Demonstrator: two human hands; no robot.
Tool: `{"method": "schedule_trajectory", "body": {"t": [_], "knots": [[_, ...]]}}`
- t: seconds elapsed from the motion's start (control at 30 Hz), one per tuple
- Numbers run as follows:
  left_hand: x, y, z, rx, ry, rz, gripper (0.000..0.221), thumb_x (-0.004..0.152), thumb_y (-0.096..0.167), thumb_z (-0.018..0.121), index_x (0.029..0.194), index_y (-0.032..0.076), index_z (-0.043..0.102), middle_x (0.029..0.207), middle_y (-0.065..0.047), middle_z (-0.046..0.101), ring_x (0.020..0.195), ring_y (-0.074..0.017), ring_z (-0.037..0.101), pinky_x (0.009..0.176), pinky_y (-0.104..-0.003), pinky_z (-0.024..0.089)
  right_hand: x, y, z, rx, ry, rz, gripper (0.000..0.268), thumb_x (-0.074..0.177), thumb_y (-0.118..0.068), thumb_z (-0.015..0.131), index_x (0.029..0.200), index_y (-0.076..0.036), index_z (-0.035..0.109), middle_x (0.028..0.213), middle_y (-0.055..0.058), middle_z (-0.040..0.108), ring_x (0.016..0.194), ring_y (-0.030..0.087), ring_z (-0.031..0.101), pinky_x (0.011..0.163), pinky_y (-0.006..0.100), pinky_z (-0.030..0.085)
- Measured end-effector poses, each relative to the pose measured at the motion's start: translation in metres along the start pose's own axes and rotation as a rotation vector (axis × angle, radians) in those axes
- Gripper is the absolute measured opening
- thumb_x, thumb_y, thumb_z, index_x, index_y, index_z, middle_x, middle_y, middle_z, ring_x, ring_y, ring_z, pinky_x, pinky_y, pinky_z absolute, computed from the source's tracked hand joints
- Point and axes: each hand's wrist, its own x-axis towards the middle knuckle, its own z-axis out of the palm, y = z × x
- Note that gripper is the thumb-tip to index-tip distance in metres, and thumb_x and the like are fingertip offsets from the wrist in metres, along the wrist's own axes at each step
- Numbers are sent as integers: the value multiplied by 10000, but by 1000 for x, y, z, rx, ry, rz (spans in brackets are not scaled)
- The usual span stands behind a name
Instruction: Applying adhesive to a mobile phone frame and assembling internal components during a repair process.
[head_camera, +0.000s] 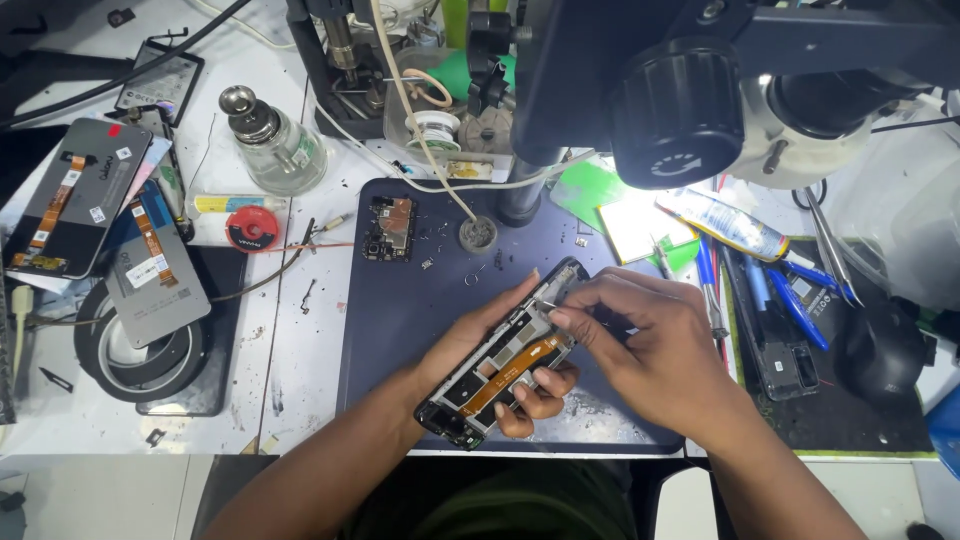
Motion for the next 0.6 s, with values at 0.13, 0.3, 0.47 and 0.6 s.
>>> {"method": "schedule_trajectory", "body": {"t": [0.13, 0.3, 0.47, 0.6], "knots": [[1, -4, 3, -11, 4, 33, 672, 999, 813, 437, 1047, 170, 628, 901, -26, 471, 727, -117, 425, 575, -222, 405, 0, 2, 2, 9, -5, 15, 117, 922, -149, 732, 865, -48, 735, 765, 27, 727, 658, 137, 642, 640, 278, 488], [1, -4, 0, -45, 32, -10, 742, 941, 848, 474, 1001, 118, 597, 895, -23, 463, 734, -126, 417, 579, -234, 389, 1, 2, 3, 40, -5, -31, 100, 920, -112, 735, 858, -34, 726, 782, 48, 730, 652, 146, 653, 642, 273, 510], [3, -4, 4, 13, 78, 19, 733, 938, 845, 454, 946, 122, 575, 862, -7, 445, 700, -112, 397, 553, -217, 361, 2, 7, 5, 68, 8, 6, 102, 906, -152, 753, 847, -69, 752, 757, 17, 735, 652, 115, 654, 643, 254, 506], [3, -5, 6, 45, 120, 42, 676, 916, 866, 454, 917, 201, 577, 841, 7, 437, 686, -106, 383, 549, -211, 351, 1, 9, 9, 44, 16, 33, 105, 903, -149, 764, 832, -78, 734, 762, 6, 739, 631, 107, 641, 621, 249, 493]]}}
